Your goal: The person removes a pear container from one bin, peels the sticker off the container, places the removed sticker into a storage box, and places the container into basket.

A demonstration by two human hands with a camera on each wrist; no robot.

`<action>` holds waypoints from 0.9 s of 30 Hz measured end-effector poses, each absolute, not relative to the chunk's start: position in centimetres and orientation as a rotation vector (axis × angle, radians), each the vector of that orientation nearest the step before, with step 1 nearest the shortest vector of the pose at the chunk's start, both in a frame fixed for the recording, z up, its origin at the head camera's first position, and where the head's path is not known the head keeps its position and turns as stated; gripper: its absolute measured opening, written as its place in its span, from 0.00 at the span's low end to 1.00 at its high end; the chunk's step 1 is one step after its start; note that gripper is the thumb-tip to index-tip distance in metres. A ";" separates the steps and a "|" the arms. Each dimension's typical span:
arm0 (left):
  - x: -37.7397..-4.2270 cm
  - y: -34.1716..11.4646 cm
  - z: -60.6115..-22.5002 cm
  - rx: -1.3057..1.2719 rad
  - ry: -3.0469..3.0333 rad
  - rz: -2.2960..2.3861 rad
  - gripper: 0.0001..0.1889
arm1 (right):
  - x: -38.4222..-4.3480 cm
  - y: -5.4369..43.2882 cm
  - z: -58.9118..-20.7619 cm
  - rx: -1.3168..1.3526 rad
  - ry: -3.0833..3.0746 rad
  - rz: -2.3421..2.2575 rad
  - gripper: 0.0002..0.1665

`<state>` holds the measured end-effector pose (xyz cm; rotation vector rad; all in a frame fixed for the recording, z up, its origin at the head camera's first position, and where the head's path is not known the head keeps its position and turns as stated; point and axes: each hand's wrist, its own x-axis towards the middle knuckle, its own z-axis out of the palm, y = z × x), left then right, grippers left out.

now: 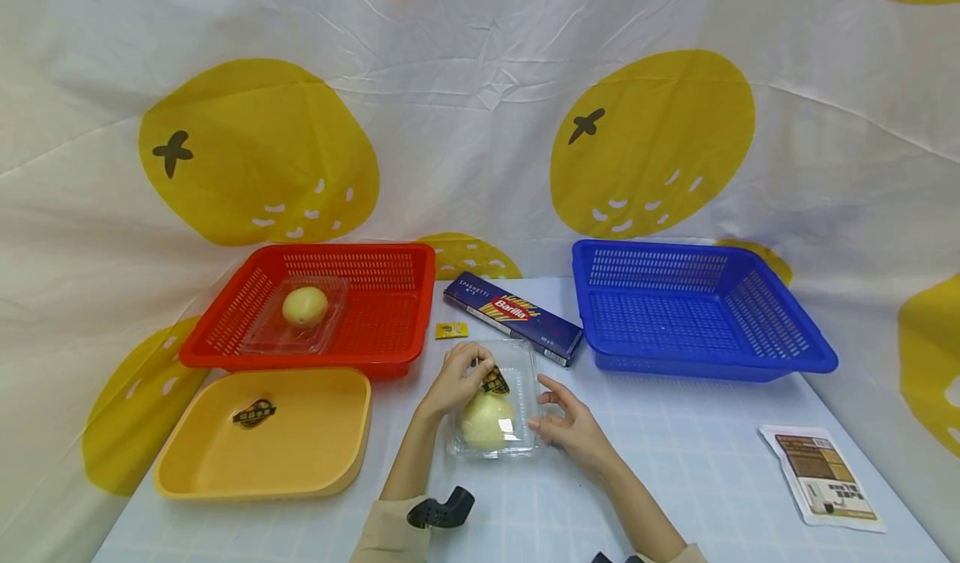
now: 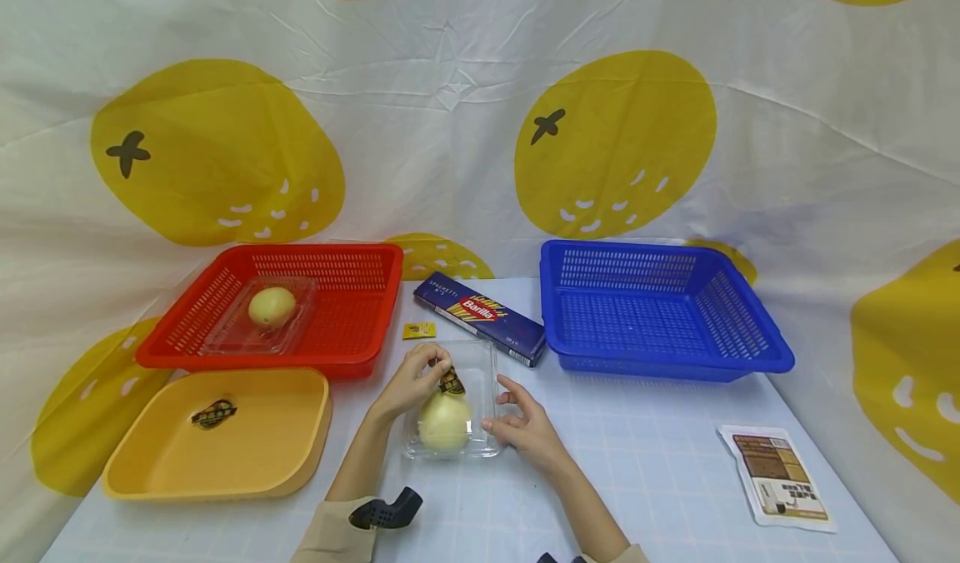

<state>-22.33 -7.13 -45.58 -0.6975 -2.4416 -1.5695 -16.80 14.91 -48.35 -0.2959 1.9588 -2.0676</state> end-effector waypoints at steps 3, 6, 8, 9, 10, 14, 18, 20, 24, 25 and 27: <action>-22.4 -7.1 -45.7 -0.707 -2.434 -1.569 0.05 | -16.8 14.9 -48.3 -0.281 1.960 -2.064 0.46; -22.4 -7.1 -45.7 -0.697 -2.437 -1.583 0.05 | -16.7 14.9 -48.3 -0.275 1.963 -2.060 0.46; -22.4 -7.2 -45.8 -0.685 -2.443 -1.596 0.06 | -16.7 14.9 -48.3 -0.270 1.961 -2.059 0.46; -22.4 -7.2 -45.8 -0.679 -2.445 -1.601 0.06 | -16.7 14.9 -48.3 -0.269 1.961 -2.059 0.46; -22.4 -7.2 -45.8 -0.672 -2.447 -1.609 0.06 | -16.7 14.9 -48.3 -0.269 1.961 -2.058 0.46; -22.4 -7.1 -45.9 -0.651 -2.443 -1.634 0.05 | -16.8 14.9 -48.3 -0.266 1.956 -2.057 0.46; -22.3 -7.1 -45.8 -0.641 -2.424 -1.662 0.04 | -16.8 14.9 -48.4 -0.272 1.955 -2.055 0.46; -22.3 -7.1 -45.8 -0.647 -2.420 -1.664 0.05 | -16.9 14.9 -48.4 -0.273 1.958 -2.053 0.46; -22.3 -7.2 -45.6 -0.660 -2.430 -1.642 0.05 | -16.9 14.9 -48.3 -0.272 1.965 -2.049 0.45; -22.3 -7.2 -45.6 -0.662 -2.433 -1.636 0.06 | -16.9 14.9 -48.3 -0.271 1.965 -2.049 0.45; -22.3 -7.2 -45.6 -0.665 -2.436 -1.627 0.06 | -16.8 14.9 -48.3 -0.277 1.964 -2.050 0.46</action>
